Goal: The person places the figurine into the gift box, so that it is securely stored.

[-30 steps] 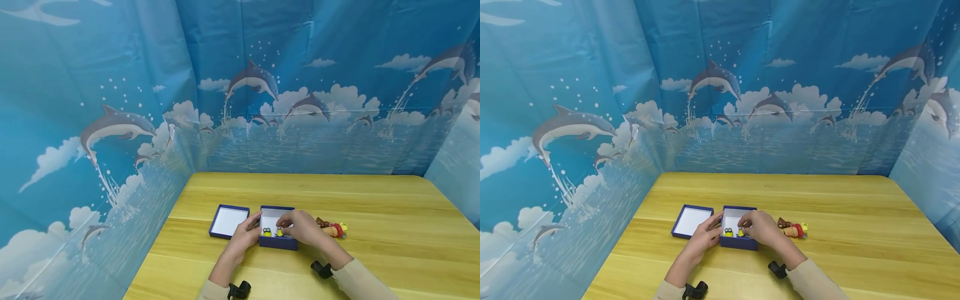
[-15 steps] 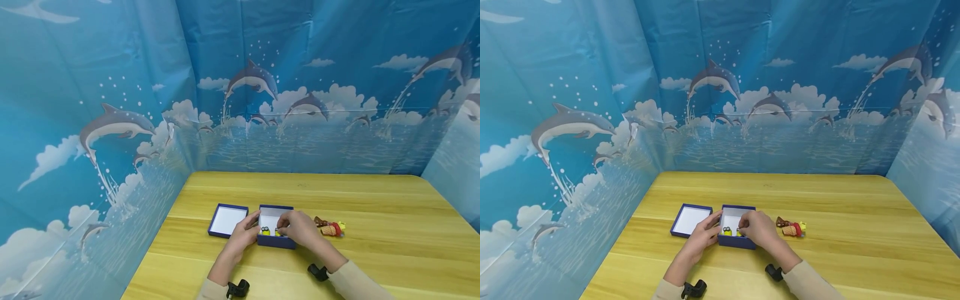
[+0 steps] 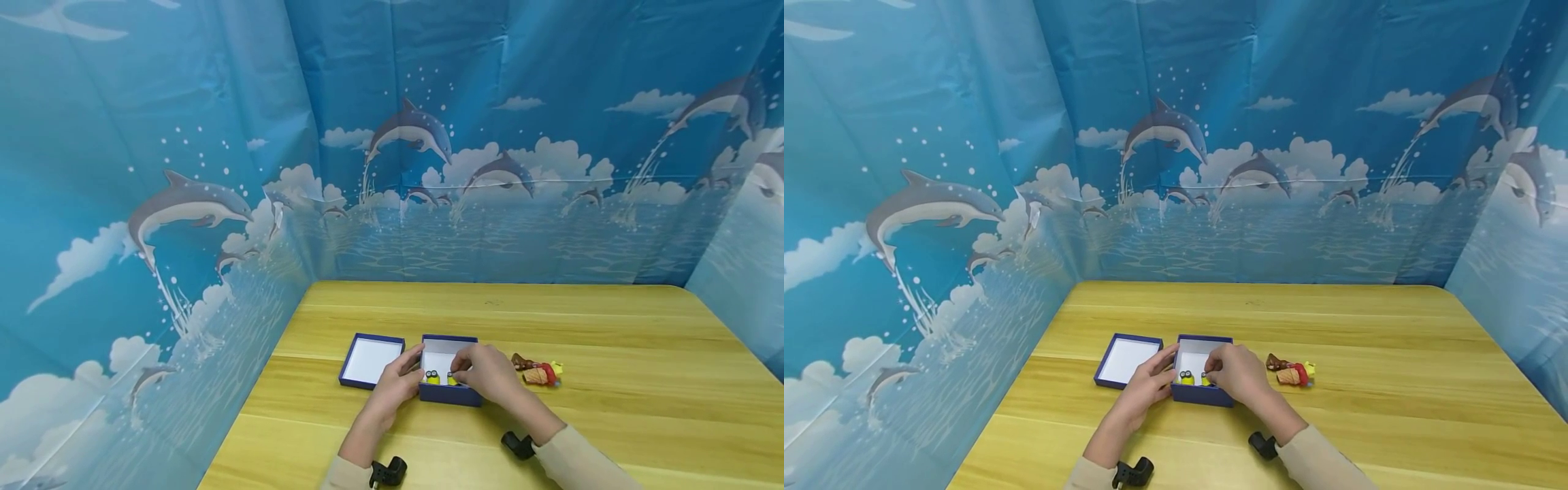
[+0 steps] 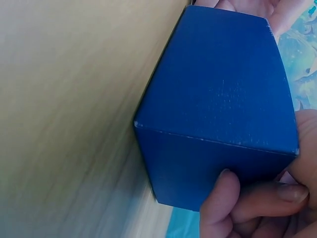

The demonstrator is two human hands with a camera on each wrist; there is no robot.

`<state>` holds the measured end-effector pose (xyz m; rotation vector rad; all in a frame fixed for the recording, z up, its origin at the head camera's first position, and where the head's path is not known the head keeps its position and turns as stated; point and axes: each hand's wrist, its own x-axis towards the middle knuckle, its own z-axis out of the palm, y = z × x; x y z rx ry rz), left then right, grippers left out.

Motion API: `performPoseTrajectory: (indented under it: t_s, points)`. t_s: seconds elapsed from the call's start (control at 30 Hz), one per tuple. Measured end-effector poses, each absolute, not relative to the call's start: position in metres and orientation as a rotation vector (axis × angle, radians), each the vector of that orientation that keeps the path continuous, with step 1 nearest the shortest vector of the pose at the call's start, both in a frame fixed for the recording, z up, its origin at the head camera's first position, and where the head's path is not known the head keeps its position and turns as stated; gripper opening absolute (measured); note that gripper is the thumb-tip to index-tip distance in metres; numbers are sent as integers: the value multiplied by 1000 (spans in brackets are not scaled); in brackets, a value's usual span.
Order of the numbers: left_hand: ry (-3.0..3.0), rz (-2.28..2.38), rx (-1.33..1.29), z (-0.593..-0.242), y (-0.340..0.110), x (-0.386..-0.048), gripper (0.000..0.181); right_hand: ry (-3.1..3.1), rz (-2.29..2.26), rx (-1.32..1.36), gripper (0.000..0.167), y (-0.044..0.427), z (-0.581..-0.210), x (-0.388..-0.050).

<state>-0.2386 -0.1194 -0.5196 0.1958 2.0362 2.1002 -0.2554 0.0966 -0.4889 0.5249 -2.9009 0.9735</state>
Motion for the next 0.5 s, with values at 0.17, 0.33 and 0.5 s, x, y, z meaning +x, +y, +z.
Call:
performPoseTrajectory:
  t_s: [0.17,0.33,0.5]
  points:
    - [2043,2098,196,-520,-120,-240,50,-2884,1000,589,9,100,-487,-256]
    - [2039,2093,188,-521,-120,-240,51,-2880,1019,645,5,103,-484,-255]
    - [2031,2101,184,-520,-120,-239,51,-2905,1023,631,11,106,-477,-254]
